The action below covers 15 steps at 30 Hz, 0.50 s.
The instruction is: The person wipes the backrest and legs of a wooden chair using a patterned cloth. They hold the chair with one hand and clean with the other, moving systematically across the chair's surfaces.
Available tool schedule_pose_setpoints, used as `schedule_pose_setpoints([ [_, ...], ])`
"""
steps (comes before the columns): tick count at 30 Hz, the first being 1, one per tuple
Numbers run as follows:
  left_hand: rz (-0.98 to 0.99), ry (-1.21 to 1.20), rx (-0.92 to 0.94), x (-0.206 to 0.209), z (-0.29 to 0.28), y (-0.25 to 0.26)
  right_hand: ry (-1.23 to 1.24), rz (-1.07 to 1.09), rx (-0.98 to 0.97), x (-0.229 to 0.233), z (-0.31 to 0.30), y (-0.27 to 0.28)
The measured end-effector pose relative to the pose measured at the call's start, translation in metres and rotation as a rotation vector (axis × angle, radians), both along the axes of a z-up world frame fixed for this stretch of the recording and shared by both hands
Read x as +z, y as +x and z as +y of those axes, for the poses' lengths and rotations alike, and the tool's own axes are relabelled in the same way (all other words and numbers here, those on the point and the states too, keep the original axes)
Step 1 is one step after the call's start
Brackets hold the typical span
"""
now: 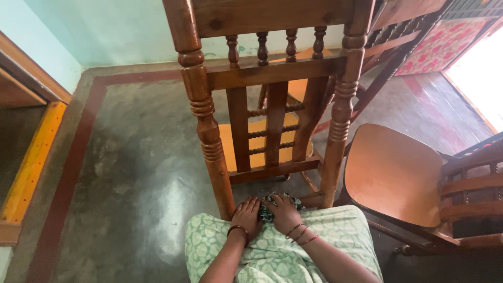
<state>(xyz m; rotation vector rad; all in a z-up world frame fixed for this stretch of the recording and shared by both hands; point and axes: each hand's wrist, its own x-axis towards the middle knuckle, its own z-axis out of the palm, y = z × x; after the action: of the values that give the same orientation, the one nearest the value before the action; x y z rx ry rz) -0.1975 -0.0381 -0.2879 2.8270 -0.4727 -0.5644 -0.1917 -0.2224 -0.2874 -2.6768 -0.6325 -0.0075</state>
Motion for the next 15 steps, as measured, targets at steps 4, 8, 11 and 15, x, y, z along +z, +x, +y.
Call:
schedule_pose_setpoints([
  [4,0.048,-0.075,0.012,0.001,0.0,0.002,-0.063,0.061,-0.007,-0.001,-0.032,0.013],
  [8,0.068,-0.069,0.017,0.01,0.0,-0.002,-0.07,0.041,-0.14,-0.002,-0.078,0.017],
  [11,0.057,-0.063,0.016,0.013,0.0,-0.003,-0.04,-0.009,-0.233,0.001,-0.092,0.014],
  [15,0.073,-0.096,0.036,0.015,0.001,-0.003,-0.128,0.03,-0.313,0.004,-0.084,0.008],
])
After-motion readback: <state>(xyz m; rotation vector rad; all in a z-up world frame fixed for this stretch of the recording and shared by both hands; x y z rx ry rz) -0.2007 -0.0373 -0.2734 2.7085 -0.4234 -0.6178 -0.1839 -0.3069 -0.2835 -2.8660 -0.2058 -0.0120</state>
